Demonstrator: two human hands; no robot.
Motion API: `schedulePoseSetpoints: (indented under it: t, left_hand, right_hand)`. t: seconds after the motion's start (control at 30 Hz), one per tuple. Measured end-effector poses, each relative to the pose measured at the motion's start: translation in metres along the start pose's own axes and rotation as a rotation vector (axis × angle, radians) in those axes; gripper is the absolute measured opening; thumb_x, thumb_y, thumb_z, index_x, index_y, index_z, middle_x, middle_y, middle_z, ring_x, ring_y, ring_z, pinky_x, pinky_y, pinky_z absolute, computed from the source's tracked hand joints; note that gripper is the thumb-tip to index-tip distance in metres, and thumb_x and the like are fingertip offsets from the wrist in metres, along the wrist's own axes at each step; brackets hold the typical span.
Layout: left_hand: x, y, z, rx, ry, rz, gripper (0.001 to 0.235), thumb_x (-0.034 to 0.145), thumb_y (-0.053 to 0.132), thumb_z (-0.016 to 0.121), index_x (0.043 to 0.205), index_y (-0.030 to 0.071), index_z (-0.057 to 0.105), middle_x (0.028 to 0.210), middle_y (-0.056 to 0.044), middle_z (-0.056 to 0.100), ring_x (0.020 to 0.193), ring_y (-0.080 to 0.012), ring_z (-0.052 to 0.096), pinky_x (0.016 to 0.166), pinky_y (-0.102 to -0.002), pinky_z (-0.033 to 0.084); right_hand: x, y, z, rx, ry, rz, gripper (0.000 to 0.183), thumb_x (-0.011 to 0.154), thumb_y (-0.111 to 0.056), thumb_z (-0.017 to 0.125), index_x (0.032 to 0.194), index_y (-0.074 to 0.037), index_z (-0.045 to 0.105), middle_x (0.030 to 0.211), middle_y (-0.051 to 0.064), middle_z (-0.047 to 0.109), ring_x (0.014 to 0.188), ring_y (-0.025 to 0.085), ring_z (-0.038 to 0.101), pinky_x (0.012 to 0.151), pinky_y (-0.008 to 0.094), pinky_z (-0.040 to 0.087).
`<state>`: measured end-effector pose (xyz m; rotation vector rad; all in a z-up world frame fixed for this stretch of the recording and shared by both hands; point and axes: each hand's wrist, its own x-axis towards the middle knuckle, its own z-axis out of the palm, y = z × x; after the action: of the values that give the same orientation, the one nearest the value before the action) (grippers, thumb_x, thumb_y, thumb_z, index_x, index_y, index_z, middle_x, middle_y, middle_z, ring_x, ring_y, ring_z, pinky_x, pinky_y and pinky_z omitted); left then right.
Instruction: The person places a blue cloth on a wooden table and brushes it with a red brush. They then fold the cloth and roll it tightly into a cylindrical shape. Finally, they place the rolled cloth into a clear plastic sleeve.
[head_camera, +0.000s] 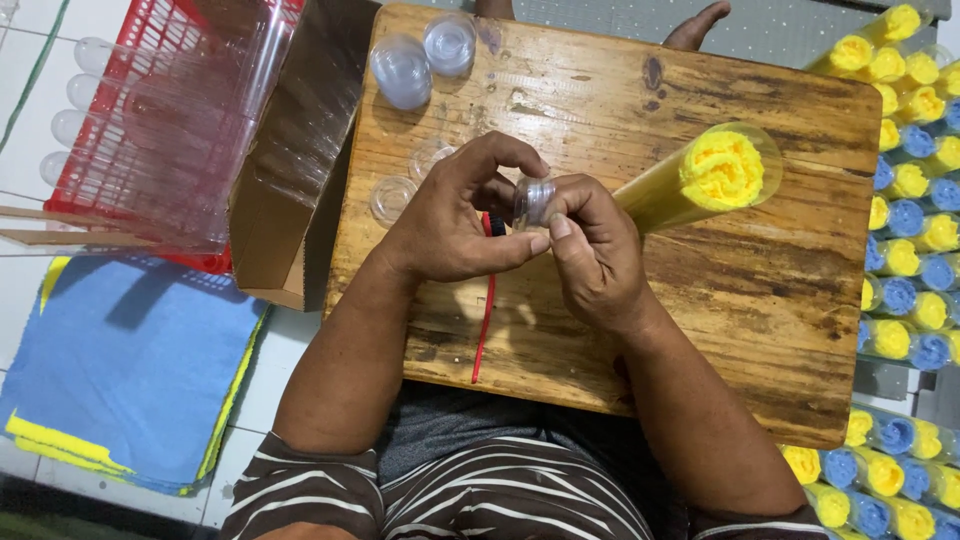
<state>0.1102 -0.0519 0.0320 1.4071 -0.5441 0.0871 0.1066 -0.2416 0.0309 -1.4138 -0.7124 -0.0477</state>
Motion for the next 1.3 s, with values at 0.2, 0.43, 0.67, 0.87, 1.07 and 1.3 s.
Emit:
schedulePoseSetpoints:
  t: [0.2, 0.43, 0.67, 0.87, 1.07, 1.3]
  left_hand:
    - [-0.002, -0.001, 0.002, -0.014, 0.007, -0.021, 0.052, 0.077, 0.011, 0.089, 0.119, 0.002, 0.060, 0.102, -0.009, 0.050, 0.083, -0.0289, 0.077, 0.071, -0.038, 0.065]
    - [-0.004, 0.000, 0.003, -0.068, 0.009, -0.050, 0.052, 0.077, 0.007, 0.088, 0.119, 0.001, 0.059, 0.103, -0.009, 0.052, 0.082, -0.0268, 0.076, 0.070, -0.037, 0.065]
    - [0.000, 0.010, -0.005, -0.039, 0.040, -0.054, 0.054, 0.080, 0.011, 0.088, 0.124, 0.006, 0.057, 0.105, -0.006, 0.056, 0.079, -0.0202, 0.073, 0.068, -0.034, 0.064]
    - [0.001, 0.031, -0.025, 0.356, 0.022, -0.055, 0.052, 0.078, 0.027, 0.088, 0.116, 0.004, 0.063, 0.092, -0.016, 0.063, 0.065, -0.0283, 0.065, 0.059, -0.042, 0.055]
    - [0.001, 0.049, -0.023, 0.759, -0.167, -0.280, 0.050, 0.072, 0.041, 0.084, 0.107, 0.007, 0.072, 0.083, -0.020, 0.071, 0.071, -0.0453, 0.069, 0.065, -0.055, 0.054]
    - [0.002, 0.005, -0.007, 0.898, -0.268, -0.361, 0.060, 0.072, 0.048, 0.082, 0.114, 0.009, 0.064, 0.099, -0.017, 0.071, 0.092, -0.0464, 0.071, 0.081, -0.062, 0.056]
  right_hand:
    - [0.000, 0.000, 0.000, 0.031, -0.009, -0.007, 0.013, 0.104, -0.010, 0.046, 0.096, -0.002, 0.053, 0.096, 0.013, 0.059, 0.087, 0.018, 0.052, 0.081, 0.035, 0.048]
    - [0.001, 0.005, 0.000, 0.052, -0.015, -0.012, 0.014, 0.104, -0.012, 0.045, 0.096, -0.002, 0.053, 0.097, 0.014, 0.059, 0.089, 0.019, 0.054, 0.083, 0.035, 0.049]
    - [0.001, 0.013, -0.002, 0.187, 0.030, 0.010, 0.012, 0.102, -0.014, 0.044, 0.096, -0.004, 0.048, 0.101, 0.018, 0.057, 0.092, 0.024, 0.057, 0.085, 0.036, 0.048]
    - [0.002, 0.014, 0.004, 0.307, 0.091, 0.050, 0.009, 0.102, -0.016, 0.044, 0.097, -0.008, 0.046, 0.105, 0.018, 0.059, 0.096, 0.024, 0.061, 0.087, 0.034, 0.049]
    - [0.002, 0.020, 0.003, 0.223, 0.186, 0.025, 0.010, 0.102, -0.014, 0.044, 0.098, -0.005, 0.047, 0.103, 0.020, 0.060, 0.088, 0.025, 0.066, 0.082, 0.035, 0.054]
    - [0.005, 0.019, 0.004, -0.004, 0.221, -0.132, 0.014, 0.103, -0.011, 0.046, 0.096, 0.001, 0.049, 0.096, 0.021, 0.061, 0.079, 0.029, 0.065, 0.075, 0.037, 0.054]
